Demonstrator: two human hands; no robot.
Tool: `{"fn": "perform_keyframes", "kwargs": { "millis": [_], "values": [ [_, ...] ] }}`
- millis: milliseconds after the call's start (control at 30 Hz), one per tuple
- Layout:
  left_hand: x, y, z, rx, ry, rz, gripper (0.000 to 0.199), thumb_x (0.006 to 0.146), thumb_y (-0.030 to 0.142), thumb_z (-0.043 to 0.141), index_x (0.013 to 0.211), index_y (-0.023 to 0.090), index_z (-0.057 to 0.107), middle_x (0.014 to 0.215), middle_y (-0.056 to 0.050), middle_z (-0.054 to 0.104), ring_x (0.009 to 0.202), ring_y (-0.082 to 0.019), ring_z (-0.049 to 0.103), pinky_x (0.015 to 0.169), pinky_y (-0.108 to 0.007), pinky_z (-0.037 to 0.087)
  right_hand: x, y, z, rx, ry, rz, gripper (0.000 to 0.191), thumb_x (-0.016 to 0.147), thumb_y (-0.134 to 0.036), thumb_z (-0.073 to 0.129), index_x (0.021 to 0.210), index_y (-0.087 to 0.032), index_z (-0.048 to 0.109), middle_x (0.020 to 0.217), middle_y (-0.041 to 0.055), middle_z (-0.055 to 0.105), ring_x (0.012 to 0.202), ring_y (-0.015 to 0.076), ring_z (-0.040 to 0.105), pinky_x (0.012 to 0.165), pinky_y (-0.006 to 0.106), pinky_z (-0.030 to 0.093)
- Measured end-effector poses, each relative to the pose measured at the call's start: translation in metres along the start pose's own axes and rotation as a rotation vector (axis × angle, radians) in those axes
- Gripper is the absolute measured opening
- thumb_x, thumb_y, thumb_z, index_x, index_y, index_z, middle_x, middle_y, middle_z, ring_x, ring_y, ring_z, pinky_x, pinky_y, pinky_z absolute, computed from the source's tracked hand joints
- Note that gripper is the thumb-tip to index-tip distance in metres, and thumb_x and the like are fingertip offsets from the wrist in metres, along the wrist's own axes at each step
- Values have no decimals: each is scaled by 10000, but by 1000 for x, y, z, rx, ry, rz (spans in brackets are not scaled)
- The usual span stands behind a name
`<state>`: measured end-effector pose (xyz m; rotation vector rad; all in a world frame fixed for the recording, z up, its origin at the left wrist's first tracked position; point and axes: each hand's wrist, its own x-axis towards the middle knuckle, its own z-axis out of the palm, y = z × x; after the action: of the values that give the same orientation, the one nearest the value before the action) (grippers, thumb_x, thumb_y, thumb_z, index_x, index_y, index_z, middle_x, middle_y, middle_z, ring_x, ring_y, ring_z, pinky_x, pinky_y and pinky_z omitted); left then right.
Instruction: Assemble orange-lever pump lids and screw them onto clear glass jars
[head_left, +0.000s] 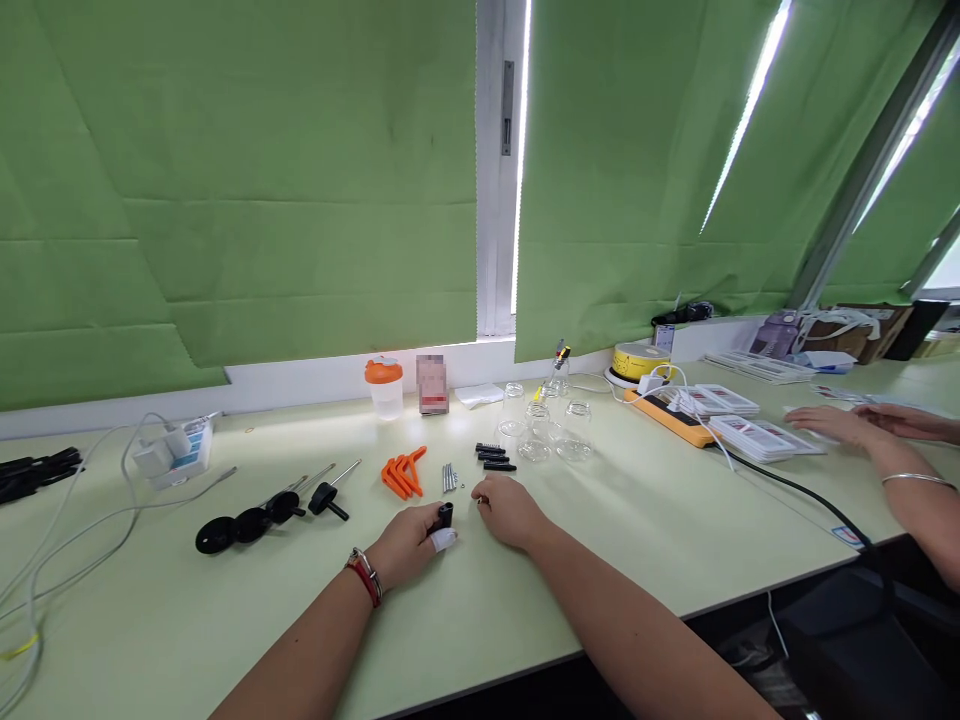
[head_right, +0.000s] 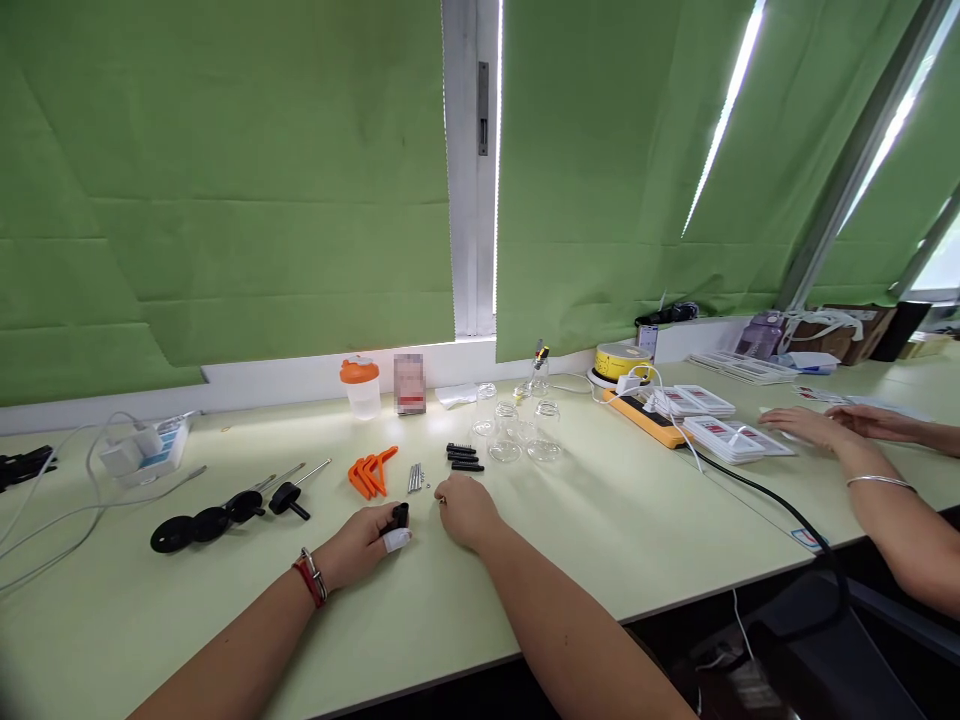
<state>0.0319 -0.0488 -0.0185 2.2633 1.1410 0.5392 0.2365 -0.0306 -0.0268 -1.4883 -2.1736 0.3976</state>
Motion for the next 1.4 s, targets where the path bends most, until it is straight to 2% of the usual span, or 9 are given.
{"fn": "perform_keyframes", "kwargs": {
  "millis": [100,267,367,467,1133,1267,1400],
  "values": [
    [0,-1,1,9,6,1,209,828,375,466,719,199,441,677,22,489,629,-138,411,592,-249,350,-1,-7,-1,94,61,-77,267,822,-83,468,941,-179,687,945,85,634,882,195,590,782,303,435],
    [1,-1,3,41,25,1,223,824,391,456,706,204,423,663,25,470,611,-135,387,584,-249,336,-1,-14,1,451,293,-288,196,887,-173,451,978,-194,623,914,54,606,845,157,580,771,283,473],
    [2,2,6,62,28,-4,211,813,381,462,704,207,416,649,26,457,594,-135,374,577,-249,325,-1,-16,4,622,339,-316,146,895,-234,469,966,-198,591,889,44,602,817,148,593,765,283,491],
    [3,4,7,76,26,-8,192,803,360,470,702,209,408,638,29,446,587,-137,372,577,-251,320,-2,-18,5,689,338,-324,122,887,-252,488,939,-195,583,879,43,602,807,146,602,760,284,499],
    [2,0,7,50,25,15,152,817,331,468,753,194,462,677,20,500,622,-139,420,591,-246,351,-7,-23,2,539,242,-358,37,807,-170,551,814,-184,585,751,7,589,694,127,546,670,258,457],
    [2,-1,7,35,24,34,141,834,322,456,817,192,507,724,6,553,656,-152,475,617,-256,376,-7,-23,1,531,207,-415,54,795,-147,569,772,-184,601,770,15,586,711,132,543,676,259,451],
    [1,0,7,-22,55,33,184,836,299,469,987,198,498,828,-20,617,720,-174,547,643,-268,406,-8,-23,0,548,140,-453,88,778,-121,582,822,-188,619,842,23,579,725,128,549,710,263,462]
  ]
}}
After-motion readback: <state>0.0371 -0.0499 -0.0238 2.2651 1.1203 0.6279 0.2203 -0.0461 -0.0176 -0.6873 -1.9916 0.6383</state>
